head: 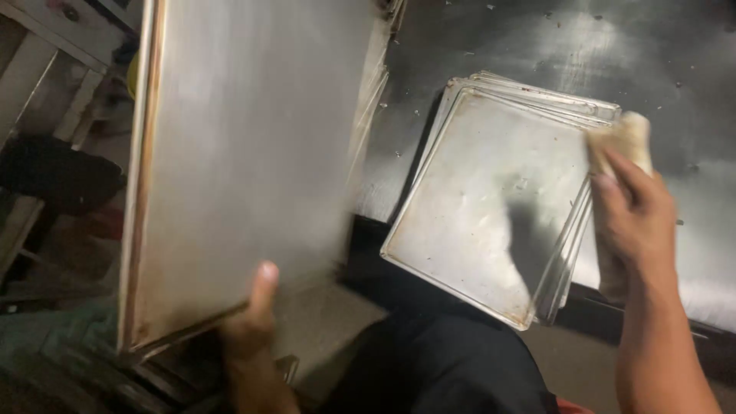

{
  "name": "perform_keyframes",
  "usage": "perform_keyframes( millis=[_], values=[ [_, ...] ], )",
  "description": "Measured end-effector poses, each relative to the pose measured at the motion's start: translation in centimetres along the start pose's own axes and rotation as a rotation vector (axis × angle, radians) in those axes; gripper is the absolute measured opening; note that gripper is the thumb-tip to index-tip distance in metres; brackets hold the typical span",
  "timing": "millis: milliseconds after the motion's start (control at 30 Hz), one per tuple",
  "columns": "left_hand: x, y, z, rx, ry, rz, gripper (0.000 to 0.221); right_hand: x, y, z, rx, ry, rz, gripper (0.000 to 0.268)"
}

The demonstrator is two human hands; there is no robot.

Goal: Wiping and stacking metal baking trays in a bakery.

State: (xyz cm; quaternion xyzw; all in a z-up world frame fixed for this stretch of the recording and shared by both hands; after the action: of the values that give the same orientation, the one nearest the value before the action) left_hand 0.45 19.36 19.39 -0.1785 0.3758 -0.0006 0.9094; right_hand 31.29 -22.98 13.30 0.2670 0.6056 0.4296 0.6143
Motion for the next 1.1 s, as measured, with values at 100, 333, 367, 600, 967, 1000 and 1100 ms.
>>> perform_keyframes(
  millis=[100, 333, 367, 600, 967, 1000, 1100],
  values=[
    [-0.3, 5.1, 8.3, -0.111, 0.041, -0.076, 0.017, -1.4, -5.3, -3.6, 0.132, -0.102, -0.107, 0.042],
    [8.4, 13.4, 13.6, 0.372, 0.486, -0.02, 0.079, 1.2, -9.5, -11.0, 0.285, -0.046, -0.25, 0.06],
    [10.0, 15.1, 13.0, 0.377, 0.591, 0.028, 0.086, 1.7, -9.4, -11.4, 0.179, -0.041, -0.27, 0.071],
    [11.2, 8.8, 10.3, 0.365, 0.762, -0.144, 0.077, 2.4, -3.9, -7.9, 0.169, -0.098, -0.478, 0.085],
    [32.7, -5.2, -23.4, -1.259, 0.837, -1.388, 0.034, 14.8, -6.2, -8.1, -0.249, 0.107, -0.775, 0.044],
    [32.4, -5.9, -23.6, -1.274, 0.839, -1.39, 0.034, 15.7, -7.9, -9.3, -0.245, 0.12, -0.78, 0.044],
    [32.5, -6.7, -22.8, -1.335, 0.59, -1.43, 0.038, 18.2, -9.5, -11.9, -0.171, 0.246, -0.948, 0.059]
  ],
)
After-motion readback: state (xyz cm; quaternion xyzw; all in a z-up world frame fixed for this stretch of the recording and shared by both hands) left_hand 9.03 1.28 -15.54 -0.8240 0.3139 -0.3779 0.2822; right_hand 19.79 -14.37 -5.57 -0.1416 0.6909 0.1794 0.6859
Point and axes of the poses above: each hand's wrist, its own z-axis towards the middle knuckle, its own x-axis out of the palm, y = z × x, the point moved 6 cm from there along z, towards the middle knuckle, and after that the axes turned 1 degree about y, right-handed, at the moved point
